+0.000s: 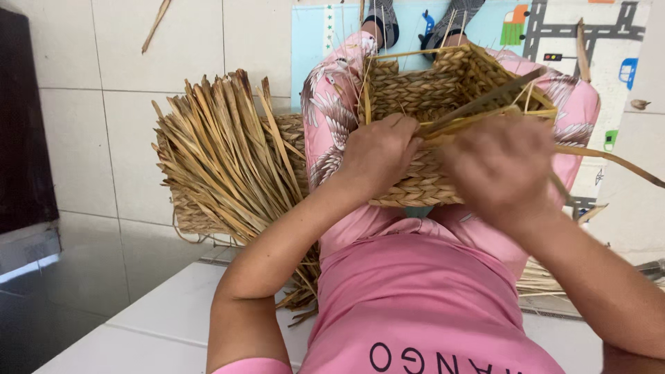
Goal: The person sits on the floor and weaves a rectangular basket using dried palm leaves. They interlace the leaves through a pre-existing frame, pulling them tight to build the basket's walls. The person occasionally reaches for more leaves from a bundle beside them.
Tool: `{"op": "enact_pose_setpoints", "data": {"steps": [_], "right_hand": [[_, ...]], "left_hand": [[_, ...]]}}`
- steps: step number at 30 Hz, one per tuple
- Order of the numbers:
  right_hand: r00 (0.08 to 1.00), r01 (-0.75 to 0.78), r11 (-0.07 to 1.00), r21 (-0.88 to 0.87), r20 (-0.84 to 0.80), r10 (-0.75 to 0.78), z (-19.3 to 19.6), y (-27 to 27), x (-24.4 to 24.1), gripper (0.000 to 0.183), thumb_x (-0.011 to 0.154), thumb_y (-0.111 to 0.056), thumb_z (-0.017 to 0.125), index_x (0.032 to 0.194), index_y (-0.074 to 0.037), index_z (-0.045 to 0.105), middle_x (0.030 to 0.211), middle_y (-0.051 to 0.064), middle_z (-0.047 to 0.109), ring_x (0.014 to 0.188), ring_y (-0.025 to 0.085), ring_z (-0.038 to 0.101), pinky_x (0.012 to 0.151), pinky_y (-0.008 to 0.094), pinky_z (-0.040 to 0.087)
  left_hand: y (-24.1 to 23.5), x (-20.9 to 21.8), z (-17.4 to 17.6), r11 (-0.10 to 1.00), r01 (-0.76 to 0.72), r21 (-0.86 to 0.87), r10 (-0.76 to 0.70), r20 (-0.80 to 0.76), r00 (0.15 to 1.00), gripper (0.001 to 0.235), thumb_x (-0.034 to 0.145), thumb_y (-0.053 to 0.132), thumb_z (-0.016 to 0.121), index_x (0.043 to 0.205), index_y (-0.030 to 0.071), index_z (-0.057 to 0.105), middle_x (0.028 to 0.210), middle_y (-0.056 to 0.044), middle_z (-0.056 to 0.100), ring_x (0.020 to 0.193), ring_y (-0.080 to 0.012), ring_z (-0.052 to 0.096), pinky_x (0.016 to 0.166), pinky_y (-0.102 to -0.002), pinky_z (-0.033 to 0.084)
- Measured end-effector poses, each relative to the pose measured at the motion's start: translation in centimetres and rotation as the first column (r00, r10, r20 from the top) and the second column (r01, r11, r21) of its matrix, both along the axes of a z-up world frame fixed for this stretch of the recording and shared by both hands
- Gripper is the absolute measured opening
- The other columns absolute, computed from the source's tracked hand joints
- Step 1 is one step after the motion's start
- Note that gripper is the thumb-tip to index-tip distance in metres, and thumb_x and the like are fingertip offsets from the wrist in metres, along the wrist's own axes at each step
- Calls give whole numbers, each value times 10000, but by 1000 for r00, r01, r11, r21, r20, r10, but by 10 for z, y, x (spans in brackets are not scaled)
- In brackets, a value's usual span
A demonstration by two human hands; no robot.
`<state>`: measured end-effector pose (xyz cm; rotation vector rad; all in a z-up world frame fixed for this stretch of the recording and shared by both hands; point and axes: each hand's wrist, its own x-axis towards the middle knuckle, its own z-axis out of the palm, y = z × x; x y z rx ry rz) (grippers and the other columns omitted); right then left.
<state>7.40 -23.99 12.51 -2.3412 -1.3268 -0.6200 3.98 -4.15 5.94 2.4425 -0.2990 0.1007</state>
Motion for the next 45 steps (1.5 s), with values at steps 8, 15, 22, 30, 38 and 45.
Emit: {"op": "enact_pose_setpoints", "data": {"steps": [8, 15, 22, 30, 38, 45], "right_hand": [[921, 43, 998, -35, -386, -53, -59, -15, -22, 176, 801, -66, 790, 957, -44, 712, 1015, 134, 682, 929, 305, 648, 813, 432, 511], [852, -59, 991, -119, -523, -12, -65, 6, 63, 141, 910, -203, 766, 949, -67, 765, 925, 125, 717, 884, 318, 672, 803, 479, 520], [478, -268, 954, -134, -878, 11, -81, 40, 93, 203, 912, -221, 655, 954, -40, 736, 905, 133, 716, 809, 308, 694, 740, 446, 535], [679, -11, 989, -148, -727, -102, -68, -9, 67, 139, 961, -167, 707, 940, -35, 666, 907, 142, 683, 854, 311, 663, 803, 458, 524], [724, 4, 988, 153, -682, 103, -55, -21, 11, 366, 843, -168, 828, 1156, -49, 680, 974, 102, 702, 855, 260, 687, 736, 368, 548], [930, -66, 993, 100, -354, 98, -54, 3, 6, 267, 839, -78, 815, 1087, -52, 717, 994, 91, 703, 908, 276, 715, 796, 380, 576]], "left_hand": [[7, -19, -8, 998, 55, -40, -45, 226, 973, 157, 946, 114, 718, 1062, 44, 637, 954, -93, 675, 806, -265, 703, 684, -378, 558], [10, -26, -16, 993, 120, 5, -113, 388, 915, 203, 917, 128, 757, 1082, 40, 676, 1047, -89, 707, 848, -228, 707, 701, -349, 560], [10, -26, -15, 994, 105, -4, -95, 388, 917, 249, 854, 97, 764, 1080, 47, 675, 1053, -89, 709, 853, -235, 697, 720, -352, 558], [5, -20, -9, 994, 84, -65, -56, 353, 934, 270, 854, 65, 739, 1111, 45, 660, 1043, -93, 695, 886, -261, 699, 752, -373, 565], [-12, -23, 5, 994, -89, -55, 101, 279, 955, 268, 830, 25, 704, 1094, 59, 674, 923, -85, 637, 799, -274, 664, 695, -396, 539], [-25, -35, 5, 974, -221, -41, 225, 134, 965, 238, 807, 27, 679, 1021, 17, 573, 881, -153, 598, 752, -325, 643, 661, -434, 524]]}}
